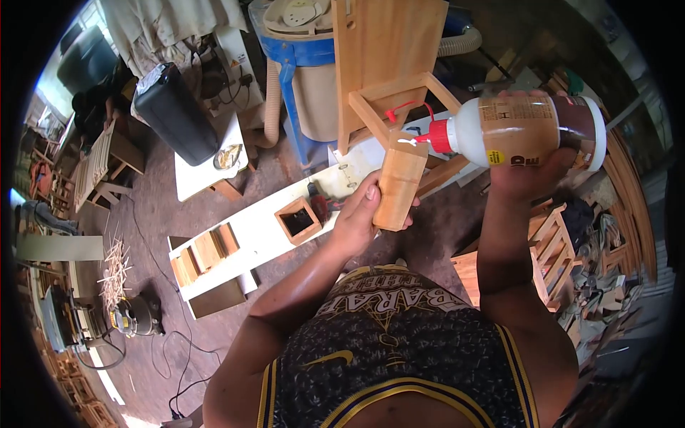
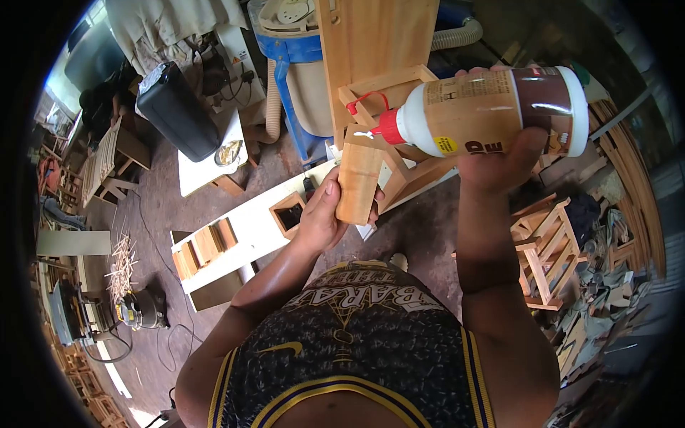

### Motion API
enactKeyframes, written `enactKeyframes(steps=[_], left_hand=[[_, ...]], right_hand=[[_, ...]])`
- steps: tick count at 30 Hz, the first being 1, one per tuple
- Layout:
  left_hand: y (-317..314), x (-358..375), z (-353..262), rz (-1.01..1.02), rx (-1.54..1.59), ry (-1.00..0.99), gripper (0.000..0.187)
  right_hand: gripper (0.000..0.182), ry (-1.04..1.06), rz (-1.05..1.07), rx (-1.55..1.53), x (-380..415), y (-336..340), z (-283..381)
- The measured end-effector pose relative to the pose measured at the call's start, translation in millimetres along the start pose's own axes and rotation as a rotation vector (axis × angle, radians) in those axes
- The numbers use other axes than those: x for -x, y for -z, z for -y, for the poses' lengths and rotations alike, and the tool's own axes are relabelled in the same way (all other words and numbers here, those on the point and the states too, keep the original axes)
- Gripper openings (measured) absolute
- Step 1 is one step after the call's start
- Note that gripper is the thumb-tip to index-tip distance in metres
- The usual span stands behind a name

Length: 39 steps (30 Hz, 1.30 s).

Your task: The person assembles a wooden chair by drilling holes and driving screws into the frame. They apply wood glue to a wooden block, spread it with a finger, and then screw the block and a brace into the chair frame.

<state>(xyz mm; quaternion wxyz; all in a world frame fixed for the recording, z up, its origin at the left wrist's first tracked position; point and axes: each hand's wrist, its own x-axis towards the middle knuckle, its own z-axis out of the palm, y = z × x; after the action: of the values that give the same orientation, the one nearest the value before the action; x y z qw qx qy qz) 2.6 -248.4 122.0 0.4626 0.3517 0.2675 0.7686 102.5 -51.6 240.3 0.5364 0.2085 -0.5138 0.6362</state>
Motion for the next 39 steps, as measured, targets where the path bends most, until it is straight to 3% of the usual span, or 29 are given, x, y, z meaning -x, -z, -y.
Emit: enactKeyframes(steps=[9,12,14,18,21,23,27,29,34,39], left_hand=[[-6,5,-4,-0.075,0.0,-0.007,0.062],[-4,4,-2,-0.077,0.002,-0.013,0.062],[-6,3,-2,-0.056,0.0,-0.033,0.062],[-7,0,1,-0.055,0.008,-0.046,0.062],[-6,-1,3,-0.016,0.011,-0.05,0.062],[-5,-3,3,-0.003,0.01,-0.049,0.064],[-3,-1,5,0.036,-0.009,-0.047,0.068],[-2,0,6,0.042,0.026,-0.036,0.07],[9,2,14,0.05,0.11,-0.016,0.074],[29,-4,23,-0.14,0.484,-0.19,0.068]], right_hand=[[0.076,0.027,0.03,-0.029,2,-5,4],[0.076,-0.001,-0.066,0.059,3,-10,5],[0.075,-0.031,-0.159,0.0,5,-9,6],[0.076,-0.065,-0.172,-0.012,5,6,1],[0.071,-0.142,-0.109,-0.191,6,16,-4],[0.064,-0.262,-0.319,-0.331,10,16,-11],[0.064,-0.278,-0.548,-0.28,6,15,-19],[0.055,-0.28,-0.679,-0.217,-2,20,-22],[0.05,-0.286,-0.727,-0.291,-6,20,-27],[0.058,-0.258,-0.735,-0.202,1,1,-28]])
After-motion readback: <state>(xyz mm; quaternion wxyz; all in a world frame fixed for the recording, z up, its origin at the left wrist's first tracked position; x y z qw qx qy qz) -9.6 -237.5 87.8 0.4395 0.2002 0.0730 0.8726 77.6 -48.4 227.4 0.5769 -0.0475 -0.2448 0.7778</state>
